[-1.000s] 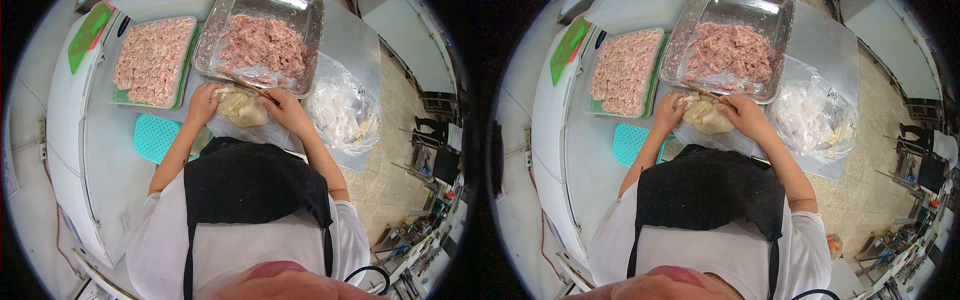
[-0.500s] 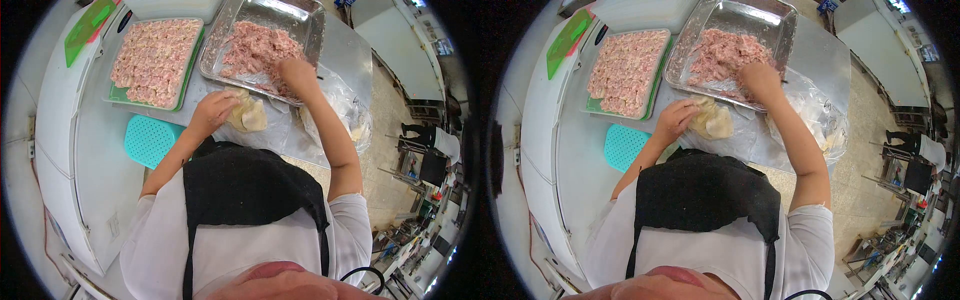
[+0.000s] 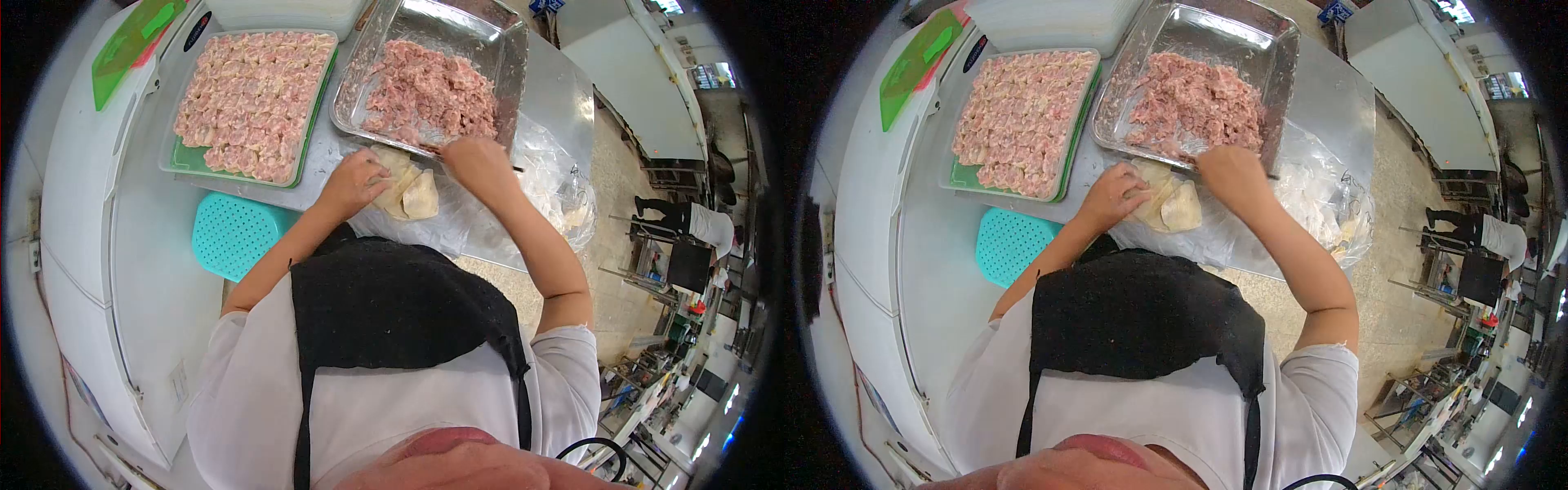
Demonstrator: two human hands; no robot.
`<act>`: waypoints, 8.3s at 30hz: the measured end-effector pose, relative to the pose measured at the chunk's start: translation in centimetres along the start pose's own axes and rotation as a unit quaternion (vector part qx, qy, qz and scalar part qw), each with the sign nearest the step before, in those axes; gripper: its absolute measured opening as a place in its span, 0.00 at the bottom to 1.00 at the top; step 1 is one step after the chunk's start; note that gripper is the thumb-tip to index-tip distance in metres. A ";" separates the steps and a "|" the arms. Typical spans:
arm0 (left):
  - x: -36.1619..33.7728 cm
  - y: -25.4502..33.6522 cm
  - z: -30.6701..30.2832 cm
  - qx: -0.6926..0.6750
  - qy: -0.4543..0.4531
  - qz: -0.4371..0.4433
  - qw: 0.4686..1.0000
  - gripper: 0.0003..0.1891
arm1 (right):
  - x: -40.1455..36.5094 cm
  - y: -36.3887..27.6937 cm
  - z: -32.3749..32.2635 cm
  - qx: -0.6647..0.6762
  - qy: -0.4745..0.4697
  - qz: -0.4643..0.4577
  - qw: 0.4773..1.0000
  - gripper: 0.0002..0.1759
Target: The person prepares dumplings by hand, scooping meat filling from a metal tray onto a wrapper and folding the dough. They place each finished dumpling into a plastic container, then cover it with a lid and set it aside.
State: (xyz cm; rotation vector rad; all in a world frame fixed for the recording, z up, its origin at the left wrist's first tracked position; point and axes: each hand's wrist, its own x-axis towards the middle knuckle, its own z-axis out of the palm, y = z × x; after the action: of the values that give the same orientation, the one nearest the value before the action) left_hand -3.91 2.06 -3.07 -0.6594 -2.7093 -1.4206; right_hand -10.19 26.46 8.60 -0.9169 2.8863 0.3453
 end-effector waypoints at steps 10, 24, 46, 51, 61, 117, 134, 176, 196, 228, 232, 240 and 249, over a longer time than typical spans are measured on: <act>2.9 0.9 0.2 0.120 0.018 0.005 0.993 0.14 | 0.3 -1.7 0.3 0.018 0.017 -0.002 1.000 0.09; -0.2 3.3 -1.6 0.074 0.192 -0.006 0.979 0.07 | 1.0 3.1 -1.0 0.068 -0.019 -0.014 0.997 0.17; 0.1 4.6 -3.9 -0.144 0.120 -0.072 0.980 0.14 | 4.0 1.9 2.2 0.395 -0.070 0.003 0.916 0.22; -0.4 1.2 -1.0 0.071 0.015 0.127 0.989 0.15 | 4.2 2.1 2.2 0.285 -0.043 0.041 0.957 0.22; 3.3 4.3 -3.7 -0.700 0.107 -0.238 0.665 0.17 | 0.3 0.2 2.7 0.578 0.008 0.128 0.806 0.20; 10.6 10.6 -5.0 -0.006 0.021 0.034 0.999 0.36 | -7.5 5.8 -4.3 0.520 0.073 -0.017 0.851 0.14; 12.9 9.0 -3.4 -0.046 -0.073 -0.170 0.982 0.29 | -1.6 8.9 5.1 0.179 0.155 0.020 0.971 0.11; -1.9 4.9 -24.5 -0.025 0.026 0.113 0.993 0.28 | -1.7 -15.2 -14.5 0.273 0.254 -0.001 0.928 0.11; -10.3 -7.5 -33.0 0.366 0.134 -0.163 0.906 0.33 | -7.9 -16.3 -1.8 0.614 0.213 0.294 0.701 0.15; -9.4 -11.1 -35.5 0.395 -0.017 -0.112 0.912 0.27 | -7.1 -17.1 -3.2 0.674 0.260 0.250 0.645 0.17; -9.4 -9.0 -34.0 0.372 0.073 -0.028 0.925 0.28 | -7.6 -15.0 -2.9 0.672 0.229 0.251 0.659 0.16; -0.9 4.5 -19.6 -0.029 -0.101 -0.021 0.994 0.37 | -4.3 -11.9 -5.6 0.352 0.325 0.128 0.868 0.15; 6.3 7.8 -9.7 -0.075 -0.144 -0.025 0.986 0.31 | -3.1 -0.8 1.8 0.270 0.186 0.149 0.933 0.17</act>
State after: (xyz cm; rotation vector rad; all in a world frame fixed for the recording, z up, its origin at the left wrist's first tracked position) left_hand -8.54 0.54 10.05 -0.8768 -2.8671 -1.6760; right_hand -7.10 27.98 7.20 -0.4860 3.1757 -0.6532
